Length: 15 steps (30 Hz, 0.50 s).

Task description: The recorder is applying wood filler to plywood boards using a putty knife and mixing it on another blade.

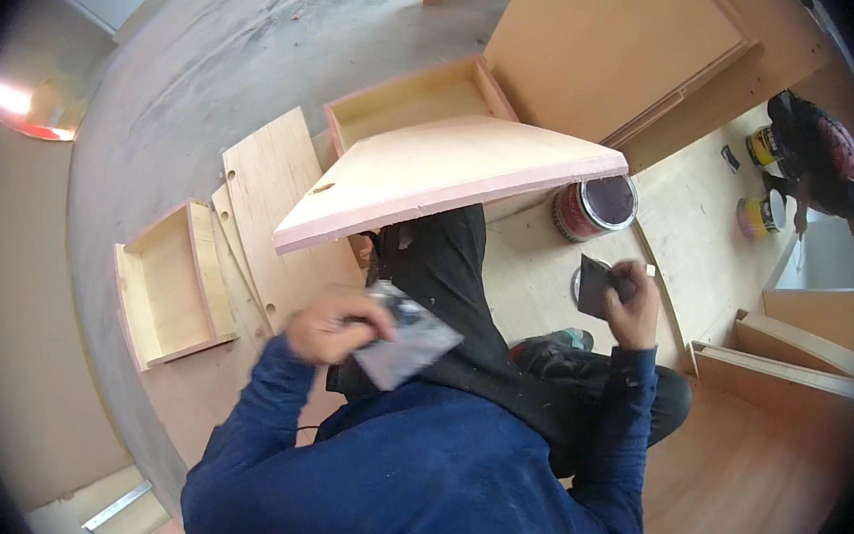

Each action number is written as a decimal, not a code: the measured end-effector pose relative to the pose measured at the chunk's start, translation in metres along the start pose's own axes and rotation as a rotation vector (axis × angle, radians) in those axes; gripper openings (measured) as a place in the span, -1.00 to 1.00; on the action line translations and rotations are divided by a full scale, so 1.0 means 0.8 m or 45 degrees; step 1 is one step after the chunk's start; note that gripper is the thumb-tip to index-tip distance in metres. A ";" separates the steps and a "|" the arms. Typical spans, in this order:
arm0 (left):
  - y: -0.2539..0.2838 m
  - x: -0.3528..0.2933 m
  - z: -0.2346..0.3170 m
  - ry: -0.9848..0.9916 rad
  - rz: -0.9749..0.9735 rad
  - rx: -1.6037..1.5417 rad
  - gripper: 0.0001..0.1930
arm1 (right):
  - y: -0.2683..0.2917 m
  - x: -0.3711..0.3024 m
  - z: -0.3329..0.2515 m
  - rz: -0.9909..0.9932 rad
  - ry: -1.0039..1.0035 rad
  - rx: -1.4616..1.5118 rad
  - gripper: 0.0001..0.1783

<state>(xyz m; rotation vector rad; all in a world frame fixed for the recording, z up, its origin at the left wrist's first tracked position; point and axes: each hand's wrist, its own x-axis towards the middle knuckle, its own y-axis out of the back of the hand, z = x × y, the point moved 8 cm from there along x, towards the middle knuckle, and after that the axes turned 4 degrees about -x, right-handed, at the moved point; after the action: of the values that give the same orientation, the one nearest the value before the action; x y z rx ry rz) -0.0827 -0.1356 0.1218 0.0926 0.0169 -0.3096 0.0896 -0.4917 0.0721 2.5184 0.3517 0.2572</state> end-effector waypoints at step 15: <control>0.211 -0.010 -0.061 0.029 1.117 1.423 -0.57 | -0.114 0.257 0.098 -0.169 0.680 -0.726 -0.44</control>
<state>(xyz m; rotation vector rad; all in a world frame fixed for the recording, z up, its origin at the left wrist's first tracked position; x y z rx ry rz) -0.0391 0.0314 0.0886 1.1772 -0.1745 0.5969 0.2866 -0.3972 -0.0217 1.8293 0.5585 0.8520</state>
